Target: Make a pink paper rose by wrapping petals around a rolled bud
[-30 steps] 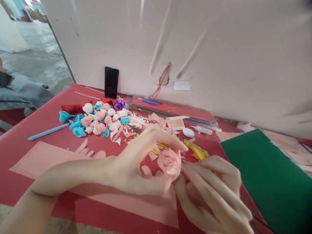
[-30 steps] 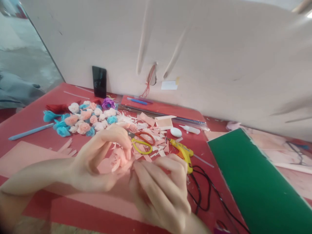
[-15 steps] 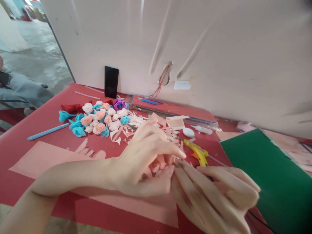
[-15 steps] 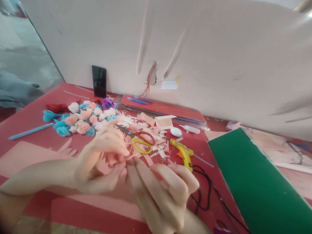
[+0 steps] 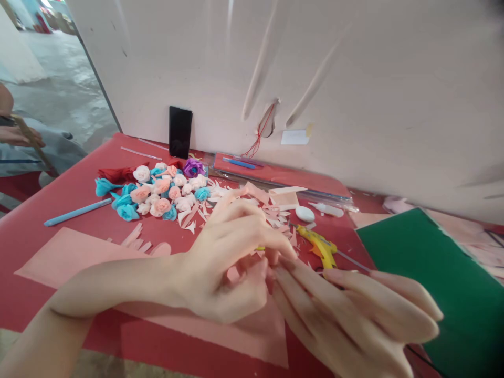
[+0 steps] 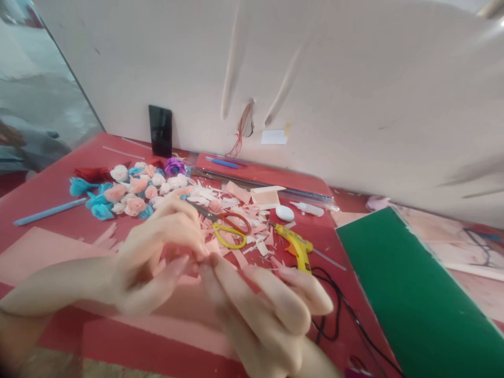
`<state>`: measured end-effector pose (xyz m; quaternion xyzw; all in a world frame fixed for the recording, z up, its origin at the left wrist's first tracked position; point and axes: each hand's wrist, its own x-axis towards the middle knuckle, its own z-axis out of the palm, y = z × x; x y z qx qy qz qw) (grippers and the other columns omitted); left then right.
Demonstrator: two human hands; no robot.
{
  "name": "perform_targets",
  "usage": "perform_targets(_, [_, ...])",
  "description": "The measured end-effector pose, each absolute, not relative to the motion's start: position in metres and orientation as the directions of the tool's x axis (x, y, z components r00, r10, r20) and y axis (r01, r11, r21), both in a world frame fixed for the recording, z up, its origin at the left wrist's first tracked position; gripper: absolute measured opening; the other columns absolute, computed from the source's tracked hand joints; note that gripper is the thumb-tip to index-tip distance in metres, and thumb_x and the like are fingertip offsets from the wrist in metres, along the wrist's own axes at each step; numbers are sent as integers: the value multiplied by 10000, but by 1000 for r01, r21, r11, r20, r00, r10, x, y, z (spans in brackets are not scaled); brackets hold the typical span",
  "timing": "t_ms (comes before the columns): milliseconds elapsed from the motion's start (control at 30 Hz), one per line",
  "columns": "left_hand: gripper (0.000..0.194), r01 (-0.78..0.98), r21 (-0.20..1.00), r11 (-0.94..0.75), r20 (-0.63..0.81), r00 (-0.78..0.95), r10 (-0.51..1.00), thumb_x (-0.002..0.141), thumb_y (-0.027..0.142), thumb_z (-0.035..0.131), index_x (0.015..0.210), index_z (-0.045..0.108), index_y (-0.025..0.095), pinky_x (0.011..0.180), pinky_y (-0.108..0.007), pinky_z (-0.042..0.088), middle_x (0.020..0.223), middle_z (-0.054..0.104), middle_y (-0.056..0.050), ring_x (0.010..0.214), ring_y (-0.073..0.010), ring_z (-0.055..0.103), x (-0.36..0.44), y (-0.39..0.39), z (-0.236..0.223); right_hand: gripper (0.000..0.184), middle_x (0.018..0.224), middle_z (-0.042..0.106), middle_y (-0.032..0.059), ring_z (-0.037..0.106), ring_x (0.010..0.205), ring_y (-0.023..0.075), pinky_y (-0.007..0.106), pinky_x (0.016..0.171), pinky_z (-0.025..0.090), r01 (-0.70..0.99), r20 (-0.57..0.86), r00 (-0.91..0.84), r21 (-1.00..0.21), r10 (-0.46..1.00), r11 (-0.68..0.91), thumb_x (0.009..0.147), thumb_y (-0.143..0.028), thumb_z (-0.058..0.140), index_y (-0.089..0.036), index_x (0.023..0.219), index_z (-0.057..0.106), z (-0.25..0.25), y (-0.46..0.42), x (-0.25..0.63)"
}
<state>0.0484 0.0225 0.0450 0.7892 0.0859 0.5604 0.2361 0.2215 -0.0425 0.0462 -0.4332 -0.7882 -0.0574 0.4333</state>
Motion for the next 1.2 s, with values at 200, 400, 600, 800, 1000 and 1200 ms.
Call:
perform_targets(200, [118, -236, 625, -744, 753, 432, 496, 811, 168, 408, 827, 525, 170, 831, -378, 422, 757, 640, -53, 748, -169, 521, 44, 28, 49, 295, 794, 717, -14, 573, 722, 204, 392, 667, 446, 690, 775, -270, -258, 571, 676, 710, -100, 639, -276, 941, 690, 43, -37, 226])
perform_targets(400, [106, -207, 654, -728, 736, 395, 549, 810, 140, 446, 780, 544, 167, 798, -333, 423, 701, 591, -21, 729, -142, 506, 53, 31, 39, 164, 719, 685, -14, 599, 633, 161, 304, 555, 493, 247, 483, -68, -839, 873, 484, 827, -233, 585, -323, 789, 716, 41, -21, 213])
perform_targets(600, [113, -113, 584, -804, 777, 365, 513, 752, 198, 624, 711, 522, 170, 710, -295, 431, 653, 569, 10, 685, -123, 490, 59, 33, 35, 193, 695, 690, -33, 629, 562, 144, 269, 480, 518, 80, 465, -39, -881, 884, 467, 843, -274, 566, -406, 865, 705, 37, -14, 203])
perform_targets(800, [71, -78, 597, -798, 751, 404, 522, 828, 159, 537, 759, 554, 164, 707, -280, 413, 660, 593, 7, 711, -119, 504, 58, 34, 34, 247, 751, 700, -12, 639, 663, 138, 249, 590, 535, 252, 465, 46, -862, 884, 440, 783, -142, 610, -346, 845, 733, 33, -17, 200])
perform_targets(1000, [212, -122, 600, -791, 740, 460, 490, 875, 144, 424, 689, 528, 151, 774, -298, 386, 681, 606, -15, 695, -110, 516, 55, 31, 39, 125, 700, 689, -24, 629, 623, 119, 229, 563, 530, -23, 327, 133, -943, 936, 333, 740, -239, 679, -345, 746, 744, 30, -15, 201])
perform_targets(1200, [114, -218, 773, -596, 623, 440, 647, 878, 161, 488, 780, 547, 158, 741, -247, 408, 757, 607, -7, 729, -97, 507, 53, 35, 40, 70, 523, 629, -35, 559, 486, 108, 230, 483, 495, -368, 7, -5, -930, 1000, 5, 639, -362, 761, -325, 594, 724, 31, -15, 204])
